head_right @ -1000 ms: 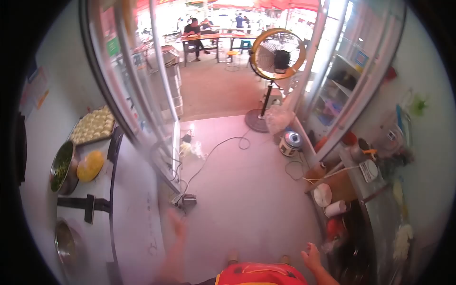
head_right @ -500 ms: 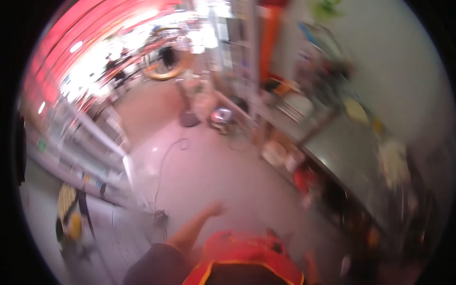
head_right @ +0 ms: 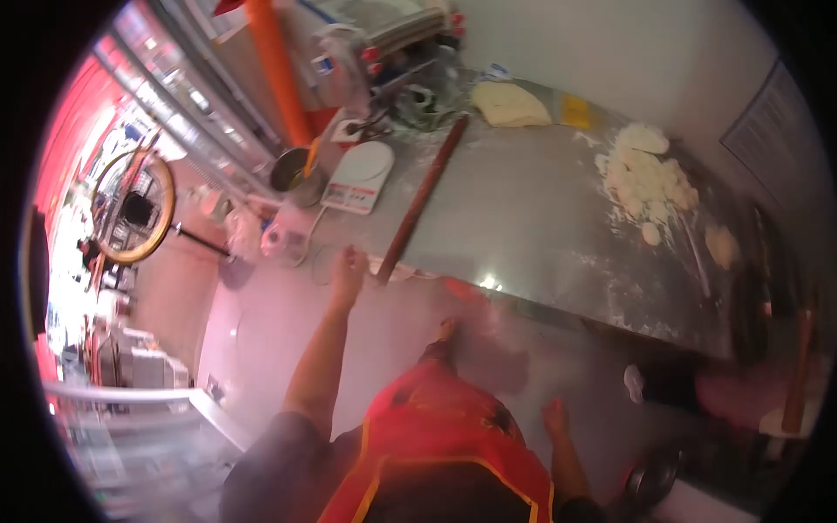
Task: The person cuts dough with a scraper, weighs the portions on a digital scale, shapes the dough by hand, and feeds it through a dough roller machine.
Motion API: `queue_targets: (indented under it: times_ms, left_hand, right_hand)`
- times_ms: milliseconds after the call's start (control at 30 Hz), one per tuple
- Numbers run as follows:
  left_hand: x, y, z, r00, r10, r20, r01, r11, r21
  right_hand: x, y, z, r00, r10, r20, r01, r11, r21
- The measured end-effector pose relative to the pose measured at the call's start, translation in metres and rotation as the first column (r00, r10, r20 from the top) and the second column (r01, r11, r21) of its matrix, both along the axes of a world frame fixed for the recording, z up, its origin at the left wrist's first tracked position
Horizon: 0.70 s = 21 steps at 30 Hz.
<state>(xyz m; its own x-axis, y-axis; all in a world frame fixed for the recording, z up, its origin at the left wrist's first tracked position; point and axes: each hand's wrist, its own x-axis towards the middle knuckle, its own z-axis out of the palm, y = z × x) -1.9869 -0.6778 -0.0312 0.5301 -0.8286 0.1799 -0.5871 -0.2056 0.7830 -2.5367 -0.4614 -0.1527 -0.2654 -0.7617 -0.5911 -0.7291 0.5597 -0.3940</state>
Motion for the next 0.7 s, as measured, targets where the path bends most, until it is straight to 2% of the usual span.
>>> queue_targets:
  times_ms: [67,100,133,167,233,267,300,333,367,433,533,600,667,700]
  left_hand:
    - [0.044,-0.066,-0.05,0.952,0.178,-0.249,-0.143,0.978,0.15]
    - [0.056,-0.089,-0.048,0.835,0.268,-0.481,-0.199,0.961,0.19]
    - [0.066,-0.104,-0.043,0.622,0.303,-0.722,-0.238,0.952,0.194]
    - [0.077,-0.121,-0.044,0.427,0.289,-0.857,-0.274,0.944,0.182]
    - [0.096,-0.15,-0.054,0.149,0.217,-0.965,-0.321,0.934,0.16]
    - [0.103,-0.159,-0.061,0.054,0.186,-0.981,-0.337,0.928,0.157]
    - [0.11,-0.166,-0.071,-0.024,0.149,-0.989,-0.354,0.924,0.148]
    - [0.114,-0.172,-0.078,-0.068,0.122,-0.99,-0.367,0.92,0.138]
    - [0.118,-0.176,-0.084,-0.079,0.103,-0.992,-0.376,0.918,0.125]
    - [0.127,-0.184,-0.093,-0.11,0.111,-0.988,-0.402,0.904,0.147]
    - [0.093,-0.175,-0.039,-0.073,0.13,-0.989,-0.42,0.895,0.148]
    - [0.041,-0.156,0.035,0.14,0.1,-0.985,-0.37,0.928,0.041]
    - [-0.005,-0.143,0.046,0.192,0.045,-0.98,-0.328,0.945,-0.021]
    - [-0.023,-0.127,0.034,0.144,0.007,-0.99,-0.325,0.945,-0.041]
  right_hand:
    - [0.008,-0.021,0.035,0.999,0.02,-0.045,-0.02,1.0,0.005]
    - [0.006,-0.024,0.037,0.999,-0.022,-0.045,0.023,0.999,0.026]
    - [0.001,-0.029,0.042,0.997,-0.06,-0.045,0.062,0.997,0.05]
    - [-0.007,-0.036,0.037,0.995,-0.095,-0.042,0.098,0.993,0.065]
    - [-0.024,-0.05,0.018,0.988,0.068,-0.141,-0.087,0.988,-0.131]
    - [-0.03,-0.051,0.014,0.969,0.147,-0.2,-0.189,0.96,-0.208]
    - [-0.026,-0.063,0.031,0.985,0.08,-0.151,-0.114,0.966,-0.234]
    - [-0.005,-0.093,0.074,0.995,0.01,-0.099,-0.037,0.962,-0.269]
    - [0.01,-0.123,0.103,0.997,-0.058,-0.043,0.042,0.949,-0.312]
    - [0.009,-0.148,0.108,0.997,-0.066,-0.048,0.05,0.957,-0.287]
    - [0.004,-0.176,0.119,0.999,-0.038,0.033,0.045,0.967,-0.25]
    - [0.01,-0.195,0.143,0.992,0.004,0.127,0.028,0.968,-0.249]
    - [0.02,-0.239,0.185,0.972,0.072,0.222,-0.007,0.96,-0.28]
    - [0.014,-0.259,0.186,0.963,0.159,0.219,-0.081,0.941,-0.328]
